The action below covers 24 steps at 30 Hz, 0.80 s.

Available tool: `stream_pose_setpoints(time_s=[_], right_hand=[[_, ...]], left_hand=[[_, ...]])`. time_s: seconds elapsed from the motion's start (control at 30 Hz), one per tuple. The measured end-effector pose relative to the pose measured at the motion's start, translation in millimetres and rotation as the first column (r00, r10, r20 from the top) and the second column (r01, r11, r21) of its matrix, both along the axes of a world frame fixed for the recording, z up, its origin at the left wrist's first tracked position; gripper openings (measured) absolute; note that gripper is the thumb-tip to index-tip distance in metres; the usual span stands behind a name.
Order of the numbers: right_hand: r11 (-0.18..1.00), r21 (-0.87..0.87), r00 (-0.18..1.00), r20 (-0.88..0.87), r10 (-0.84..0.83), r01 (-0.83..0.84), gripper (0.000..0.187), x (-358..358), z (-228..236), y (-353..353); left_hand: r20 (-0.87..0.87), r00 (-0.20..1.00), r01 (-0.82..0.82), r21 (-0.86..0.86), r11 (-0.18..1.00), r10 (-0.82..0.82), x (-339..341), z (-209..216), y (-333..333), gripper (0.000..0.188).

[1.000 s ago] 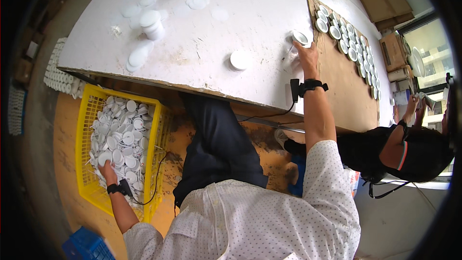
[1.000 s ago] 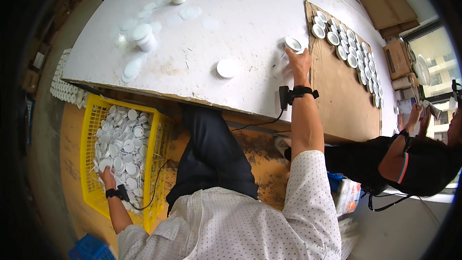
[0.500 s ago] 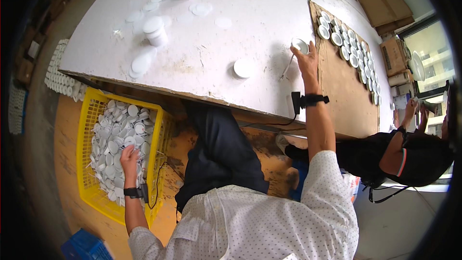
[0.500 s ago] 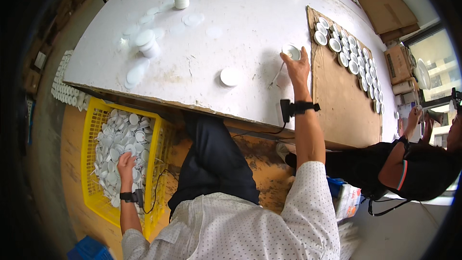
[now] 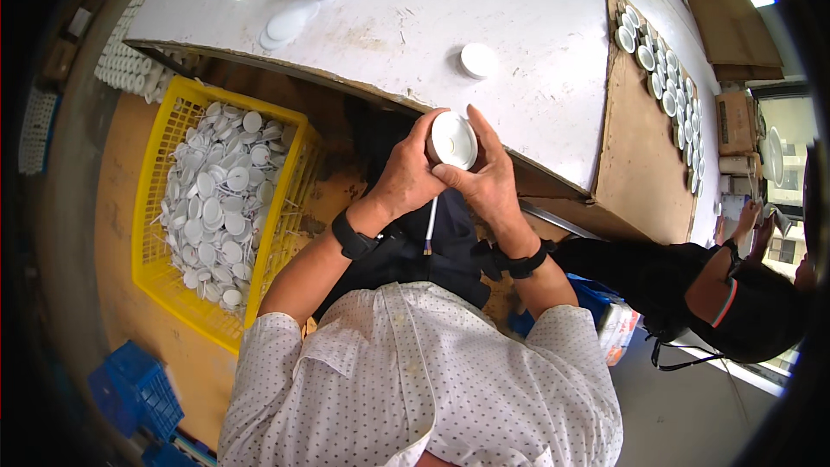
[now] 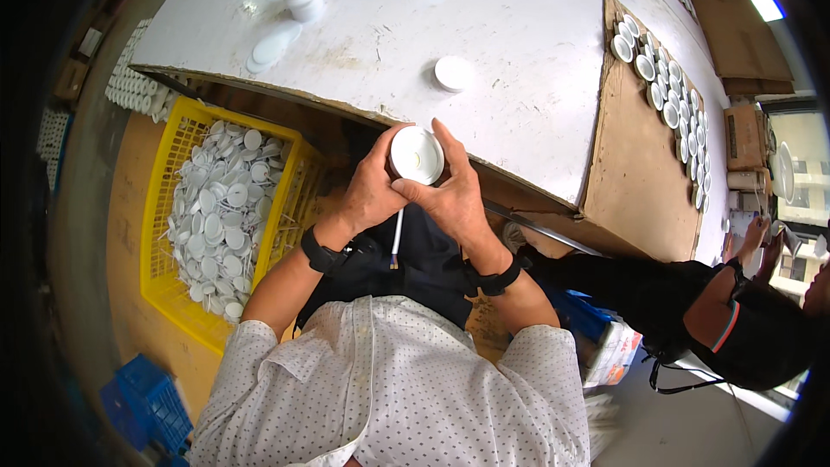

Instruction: Manually assemble components into a circular housing at a workbench.

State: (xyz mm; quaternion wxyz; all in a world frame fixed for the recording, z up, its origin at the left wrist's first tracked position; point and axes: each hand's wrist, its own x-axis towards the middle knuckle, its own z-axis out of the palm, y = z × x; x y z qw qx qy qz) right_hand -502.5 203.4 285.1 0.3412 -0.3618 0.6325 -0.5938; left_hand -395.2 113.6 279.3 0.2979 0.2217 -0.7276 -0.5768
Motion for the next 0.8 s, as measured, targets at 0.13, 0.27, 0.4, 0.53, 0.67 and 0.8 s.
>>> stream_pose_setpoints(time_s=[0.13, 0.27, 0.4, 0.53, 0.67, 0.8], right_hand=[[0.996, 0.029, 0.996, 0.013, 0.084, -0.084, 0.085, 4, -7, 2], [0.991, 0.129, 0.993, 0.105, -0.045, 0.032, 0.035, -7, -17, -6], [0.999, 0.018, 0.968, -0.25, -0.024, 0.029, 0.016, -9, -22, -12], [0.999, 0.006, 0.921, -0.389, 0.031, -0.031, 0.012, -5, -21, -18], [0.999, 0.046, 0.884, -0.466, 0.038, -0.019, 0.011, 0, -21, -24], [0.995, 0.088, 0.847, -0.532, 0.004, 0.05, 0.009, 3, -21, -26]], left_hand=[[0.056, 0.997, -0.045, -0.049, 0.998, 0.048, 18, -6, -2, 0.066], [0.144, 0.988, -0.057, 0.015, 0.998, 0.054, 32, -5, -8, 0.068], [0.299, 0.952, -0.067, -0.001, 0.998, 0.064, 35, -1, -9, 0.066], [0.367, 0.926, -0.085, -0.023, 0.996, 0.087, 35, 2, -6, 0.065], [0.362, 0.925, -0.097, -0.072, 0.993, 0.117, 32, 4, -3, 0.062], [0.348, 0.929, -0.095, -0.101, 0.99, 0.124, 29, 4, -1, 0.059]])
